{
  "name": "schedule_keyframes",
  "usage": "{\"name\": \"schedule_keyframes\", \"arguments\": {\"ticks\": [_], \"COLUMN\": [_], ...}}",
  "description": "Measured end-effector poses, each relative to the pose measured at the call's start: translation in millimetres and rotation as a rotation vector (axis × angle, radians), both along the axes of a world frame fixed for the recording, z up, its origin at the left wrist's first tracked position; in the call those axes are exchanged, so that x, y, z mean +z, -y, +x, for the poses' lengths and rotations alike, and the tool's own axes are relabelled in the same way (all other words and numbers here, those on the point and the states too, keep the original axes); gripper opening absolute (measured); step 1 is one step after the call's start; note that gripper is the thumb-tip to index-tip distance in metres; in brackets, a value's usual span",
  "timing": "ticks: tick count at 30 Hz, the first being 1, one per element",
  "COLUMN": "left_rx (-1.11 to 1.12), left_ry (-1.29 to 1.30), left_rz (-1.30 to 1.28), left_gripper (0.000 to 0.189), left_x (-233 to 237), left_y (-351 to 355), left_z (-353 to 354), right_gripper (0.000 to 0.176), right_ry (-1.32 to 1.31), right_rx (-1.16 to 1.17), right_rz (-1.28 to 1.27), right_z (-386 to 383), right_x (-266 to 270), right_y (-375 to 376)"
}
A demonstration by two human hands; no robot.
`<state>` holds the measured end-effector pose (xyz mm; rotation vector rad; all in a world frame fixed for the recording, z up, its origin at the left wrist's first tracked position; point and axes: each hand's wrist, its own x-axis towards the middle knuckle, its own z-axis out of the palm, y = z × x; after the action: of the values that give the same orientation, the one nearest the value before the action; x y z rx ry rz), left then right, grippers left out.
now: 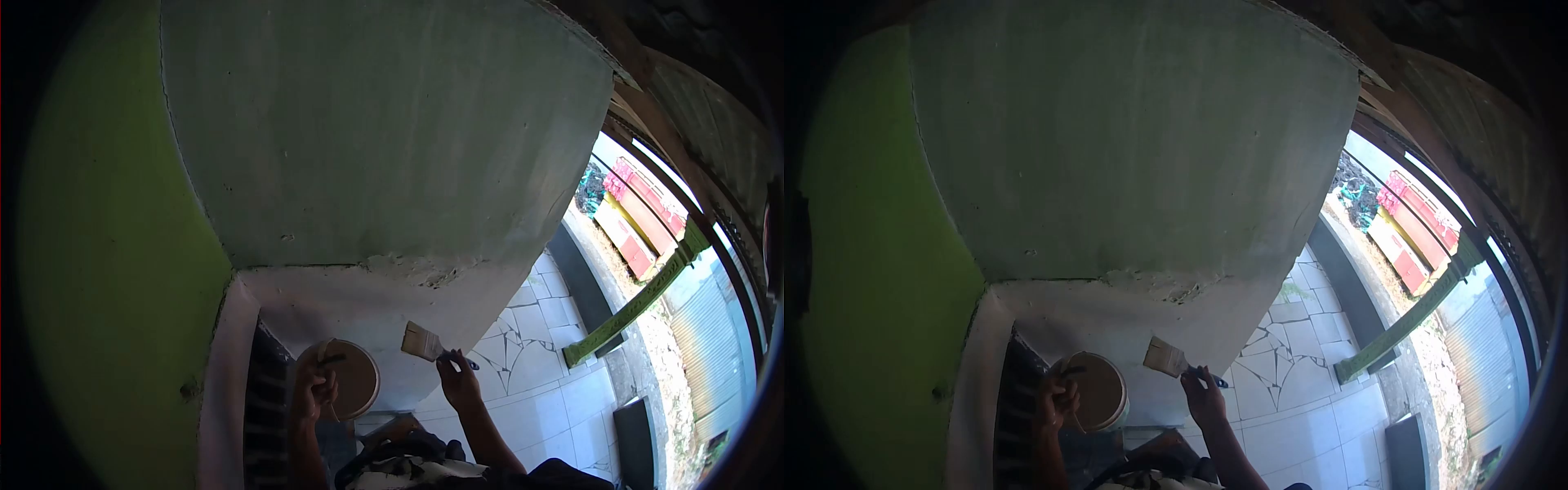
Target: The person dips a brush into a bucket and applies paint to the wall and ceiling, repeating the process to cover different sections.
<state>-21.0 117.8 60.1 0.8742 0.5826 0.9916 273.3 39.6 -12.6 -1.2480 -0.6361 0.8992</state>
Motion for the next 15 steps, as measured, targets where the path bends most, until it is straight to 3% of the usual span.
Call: {"name": "schedule_keyframes", "arguments": {"ticks": [1, 3, 5, 7, 8, 9, 11, 12, 15], "left_rx": [0.032, -0.013, 0.040, 0.188, 0.154, 0.185, 0.161, 0.157, 0.291], "left_ry": [0.005, -0.047, -0.059, -0.177, -0.172, -0.170, -0.186, -0.193, -0.344], "left_rz": [-0.002, -0.012, -0.046, -0.096, -0.069, -0.071, -0.095, -0.102, -0.107], "left_gripper": [0.049, 0.046, 0.040, 0.014, 0.020, 0.020, 0.026, 0.022, 0.017], "left_x": [-4.8, -21.7, -33.5, -6.3, -17.0, -23.7, -23.5, -34.9, -33.0], "left_y": [3.8, 8.3, 20.2, 35.6, 39.3, 45.8, 53.6, 55.7, 68.3], "left_z": [-2.3, -13.4, -22.8, -11.3, -17.8, -22.1, -21.0, -27.3, -35.6], "right_gripper": [0.031, 0.038, 0.036, 0.024, 0.022, 0.022, 0.025, 0.025, 0.022], "right_ry": [0.785, 0.291, 0.235, -0.358, 0.167, 0.170, -0.100, 0.175, 0.252], "right_rx": [0.069, 0.073, 0.143, 0.244, 0.299, 0.330, 0.478, 0.529, 0.595], "right_rz": [-0.123, -0.196, -0.188, 0.003, -0.131, -0.128, -0.113, -0.160, -0.100], "right_z": [-16.1, -33.8, -44.5, -43.0, -52.4, -49.2, -34.0, -40.1, -46.8], "right_x": [-5.2, -40.9, -44.9, -83.9, -37.6, -51.4, -84.7, -56.2, -13.6], "right_y": [6.7, 7.9, 15.4, 15.2, 18.1, 14.5, 2.8, -1.3, -19.2]}}
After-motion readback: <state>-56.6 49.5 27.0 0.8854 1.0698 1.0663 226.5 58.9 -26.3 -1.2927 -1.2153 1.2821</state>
